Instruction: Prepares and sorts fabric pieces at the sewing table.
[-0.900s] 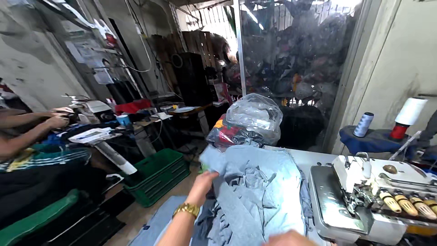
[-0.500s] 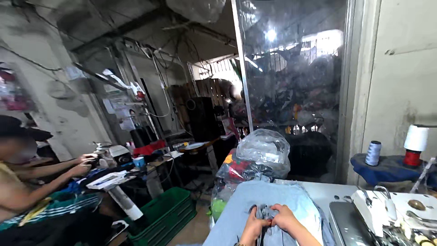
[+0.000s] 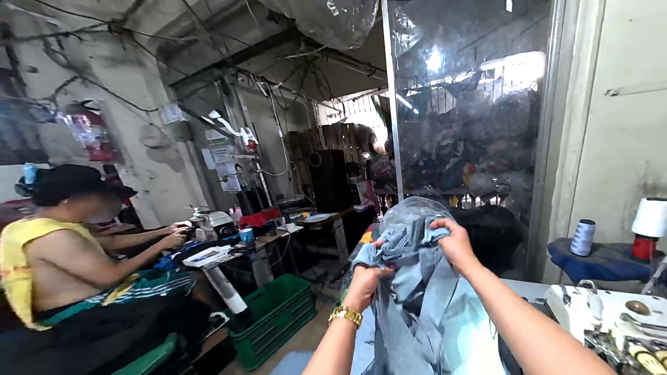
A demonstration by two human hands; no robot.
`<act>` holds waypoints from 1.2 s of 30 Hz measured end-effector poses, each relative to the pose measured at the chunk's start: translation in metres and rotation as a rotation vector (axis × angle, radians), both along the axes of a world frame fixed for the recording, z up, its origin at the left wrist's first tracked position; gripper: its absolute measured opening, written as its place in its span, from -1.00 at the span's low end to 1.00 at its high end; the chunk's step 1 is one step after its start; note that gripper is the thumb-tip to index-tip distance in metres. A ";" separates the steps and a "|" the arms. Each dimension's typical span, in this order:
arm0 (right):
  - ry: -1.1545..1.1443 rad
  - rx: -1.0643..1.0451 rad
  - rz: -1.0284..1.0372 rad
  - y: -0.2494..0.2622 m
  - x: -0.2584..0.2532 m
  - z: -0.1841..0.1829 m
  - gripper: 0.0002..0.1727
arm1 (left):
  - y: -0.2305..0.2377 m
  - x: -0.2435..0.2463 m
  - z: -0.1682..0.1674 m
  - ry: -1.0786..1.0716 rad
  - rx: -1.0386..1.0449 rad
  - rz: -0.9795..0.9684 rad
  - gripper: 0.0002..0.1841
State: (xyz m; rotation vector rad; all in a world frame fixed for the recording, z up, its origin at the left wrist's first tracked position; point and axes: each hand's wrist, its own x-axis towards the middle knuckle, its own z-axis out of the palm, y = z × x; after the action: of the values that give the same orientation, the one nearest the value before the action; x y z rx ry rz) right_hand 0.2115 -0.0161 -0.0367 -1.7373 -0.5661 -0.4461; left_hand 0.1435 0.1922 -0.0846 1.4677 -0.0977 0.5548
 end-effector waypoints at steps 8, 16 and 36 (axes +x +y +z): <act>-0.121 0.400 0.019 -0.006 -0.030 0.045 -0.60 | -0.009 -0.038 0.054 -0.099 -0.351 0.140 -0.81; 0.058 0.777 0.211 0.005 -0.107 0.096 -0.52 | -0.043 -0.093 0.100 -0.301 -0.522 0.189 -0.84; 0.630 -0.024 0.079 -0.001 -0.046 -0.217 -0.38 | -0.008 0.019 -0.157 0.688 0.980 0.060 -0.19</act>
State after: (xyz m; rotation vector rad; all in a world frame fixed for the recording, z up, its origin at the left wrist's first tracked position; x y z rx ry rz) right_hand 0.1652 -0.0174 -0.2537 -1.7509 -0.1824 0.1708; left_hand 0.1622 0.1841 -0.2420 2.5487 0.2567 -0.0215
